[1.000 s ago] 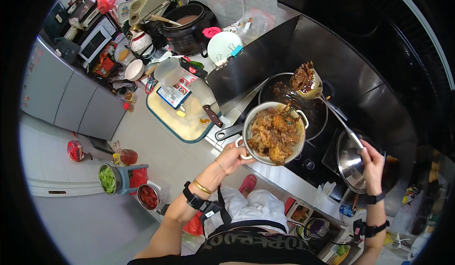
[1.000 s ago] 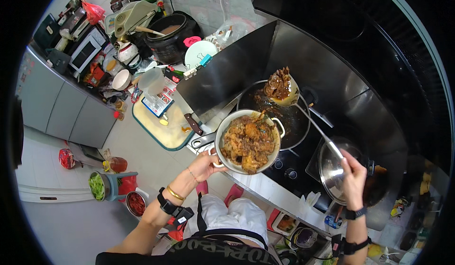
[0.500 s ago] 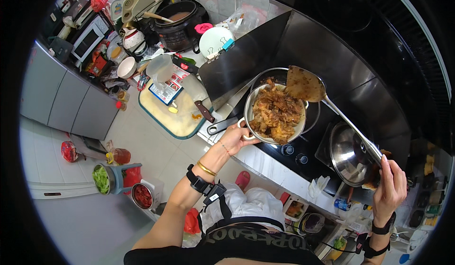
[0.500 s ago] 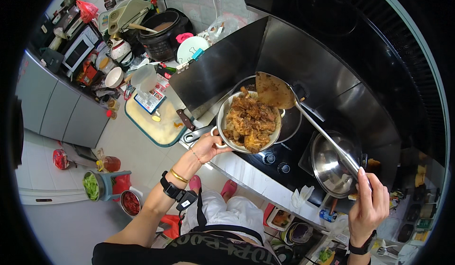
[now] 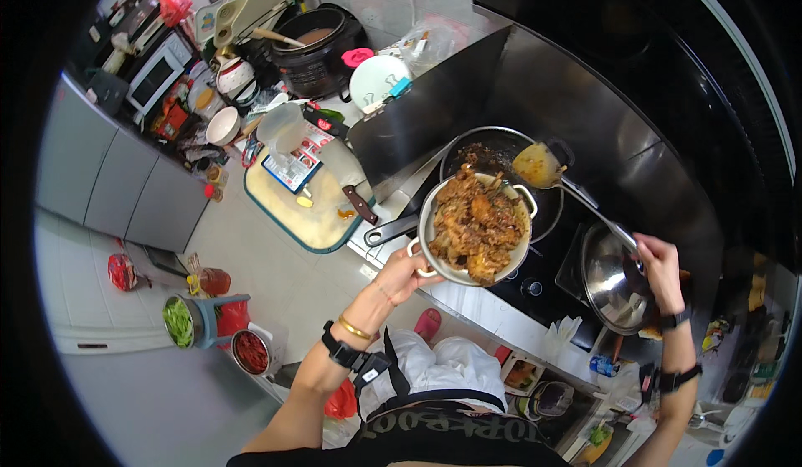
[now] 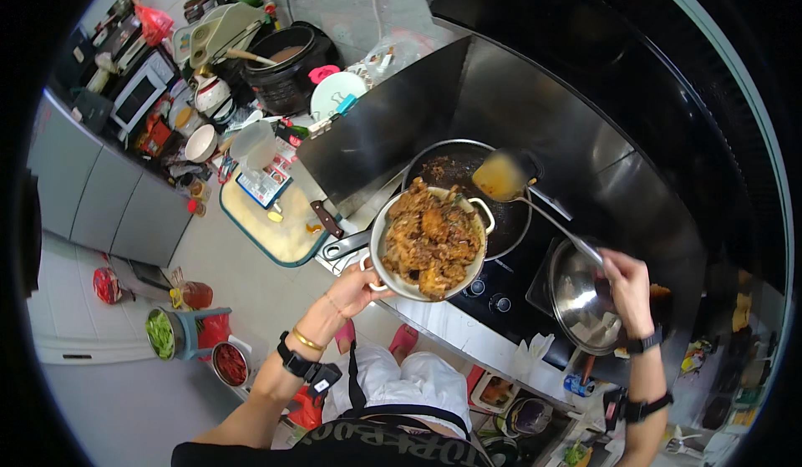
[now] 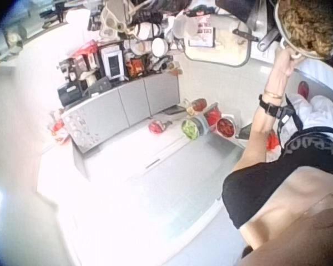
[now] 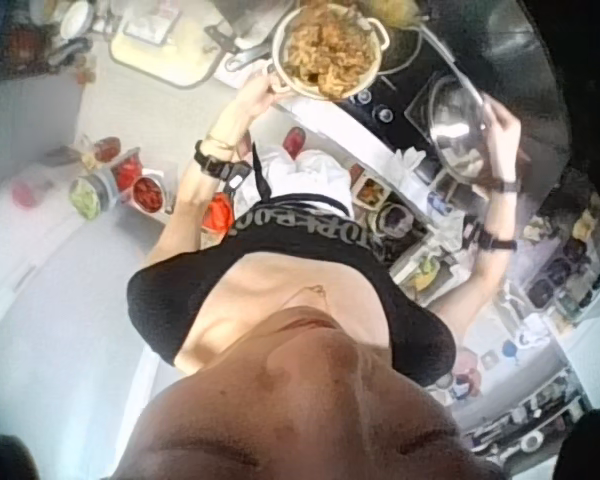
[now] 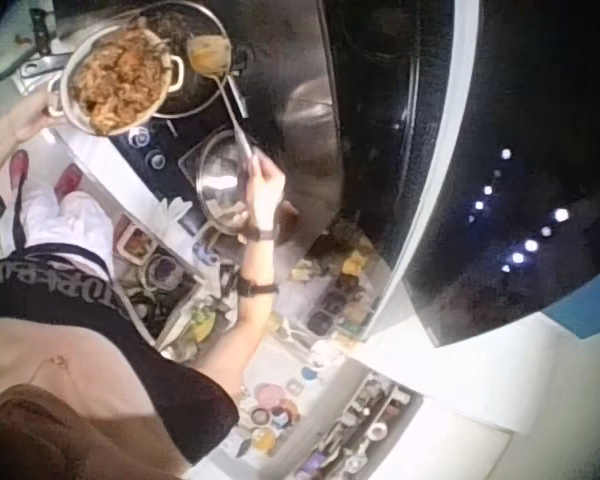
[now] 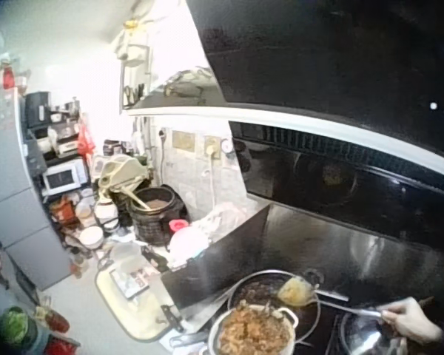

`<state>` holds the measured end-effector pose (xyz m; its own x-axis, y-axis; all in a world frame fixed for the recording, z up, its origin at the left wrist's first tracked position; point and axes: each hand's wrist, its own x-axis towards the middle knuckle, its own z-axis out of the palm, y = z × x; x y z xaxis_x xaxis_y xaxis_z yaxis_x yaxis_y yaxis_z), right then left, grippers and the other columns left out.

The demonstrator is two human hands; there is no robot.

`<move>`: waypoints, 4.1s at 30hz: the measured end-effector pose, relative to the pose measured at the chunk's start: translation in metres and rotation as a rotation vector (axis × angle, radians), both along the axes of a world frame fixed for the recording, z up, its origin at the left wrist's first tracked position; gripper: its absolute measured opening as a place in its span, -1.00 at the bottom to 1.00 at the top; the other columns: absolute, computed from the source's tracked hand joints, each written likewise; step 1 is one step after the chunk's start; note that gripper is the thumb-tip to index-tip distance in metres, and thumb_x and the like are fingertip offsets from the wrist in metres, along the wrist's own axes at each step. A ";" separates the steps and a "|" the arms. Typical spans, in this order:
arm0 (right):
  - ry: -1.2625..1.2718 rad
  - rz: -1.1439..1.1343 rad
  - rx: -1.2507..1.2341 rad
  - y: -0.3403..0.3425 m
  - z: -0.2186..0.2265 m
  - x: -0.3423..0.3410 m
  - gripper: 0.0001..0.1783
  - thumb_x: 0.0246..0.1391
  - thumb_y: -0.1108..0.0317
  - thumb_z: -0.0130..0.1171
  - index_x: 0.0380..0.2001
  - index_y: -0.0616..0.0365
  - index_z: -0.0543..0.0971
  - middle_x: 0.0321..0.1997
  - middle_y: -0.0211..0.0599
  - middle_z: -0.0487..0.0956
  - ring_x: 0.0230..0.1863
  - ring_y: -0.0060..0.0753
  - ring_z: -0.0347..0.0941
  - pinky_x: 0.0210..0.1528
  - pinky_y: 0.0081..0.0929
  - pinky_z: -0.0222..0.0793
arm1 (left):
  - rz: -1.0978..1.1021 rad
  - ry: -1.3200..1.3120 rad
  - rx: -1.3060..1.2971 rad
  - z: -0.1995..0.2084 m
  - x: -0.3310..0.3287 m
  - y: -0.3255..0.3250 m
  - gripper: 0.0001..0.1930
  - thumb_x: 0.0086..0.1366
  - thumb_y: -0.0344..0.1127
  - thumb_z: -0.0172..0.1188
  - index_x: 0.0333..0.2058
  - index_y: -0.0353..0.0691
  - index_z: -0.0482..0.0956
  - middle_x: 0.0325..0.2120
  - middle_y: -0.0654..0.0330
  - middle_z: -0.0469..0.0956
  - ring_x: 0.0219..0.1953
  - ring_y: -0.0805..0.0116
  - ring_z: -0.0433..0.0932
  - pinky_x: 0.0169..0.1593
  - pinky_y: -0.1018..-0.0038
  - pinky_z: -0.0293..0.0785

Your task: Cooking meat in a frying pan and transferring it to a bowl.

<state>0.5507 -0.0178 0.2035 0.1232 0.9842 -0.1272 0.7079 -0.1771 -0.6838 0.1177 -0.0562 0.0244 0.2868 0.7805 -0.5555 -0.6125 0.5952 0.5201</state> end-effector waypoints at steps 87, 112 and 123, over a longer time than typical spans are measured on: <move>0.520 -0.333 -0.099 -0.109 -0.022 -0.036 -0.67 0.24 0.33 0.02 0.00 0.23 0.52 -0.35 -0.37 0.61 -0.64 -0.79 0.19 -0.62 -0.81 0.02 | -0.039 0.006 -0.024 0.014 0.004 0.011 -0.48 0.02 -0.69 -0.17 0.02 -0.31 0.30 -0.02 0.02 0.44 -0.01 0.09 0.52 0.05 0.15 0.55; 0.978 -0.425 -0.316 -0.024 -0.125 -0.087 -0.40 0.27 -0.04 -0.07 0.16 0.22 0.29 -0.05 -0.20 0.55 -0.27 -0.56 0.49 -0.26 -0.67 0.37 | -0.099 0.068 -0.316 -0.069 -0.039 -0.069 -0.47 -0.03 -0.74 -0.13 0.01 -0.37 0.36 -0.09 0.01 0.49 -0.09 0.13 0.57 -0.06 0.26 0.62; 1.012 -0.554 -0.663 -0.131 -0.181 -0.067 -0.45 0.26 -0.10 -0.10 0.05 0.13 0.44 -0.14 -0.34 0.58 -0.32 -0.58 0.45 -0.23 -0.64 0.32 | -0.193 0.109 -0.296 -0.116 -0.052 -0.055 -0.51 0.04 -0.76 -0.05 -0.01 -0.29 0.38 -0.11 0.09 0.49 -0.09 0.17 0.56 -0.06 0.22 0.62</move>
<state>0.4836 -0.1486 0.0223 0.0523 0.5520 -0.8322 -0.3315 -0.7765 -0.5359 0.0655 -0.1110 -0.0916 0.3400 0.5187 -0.7844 -0.4248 0.8289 0.3640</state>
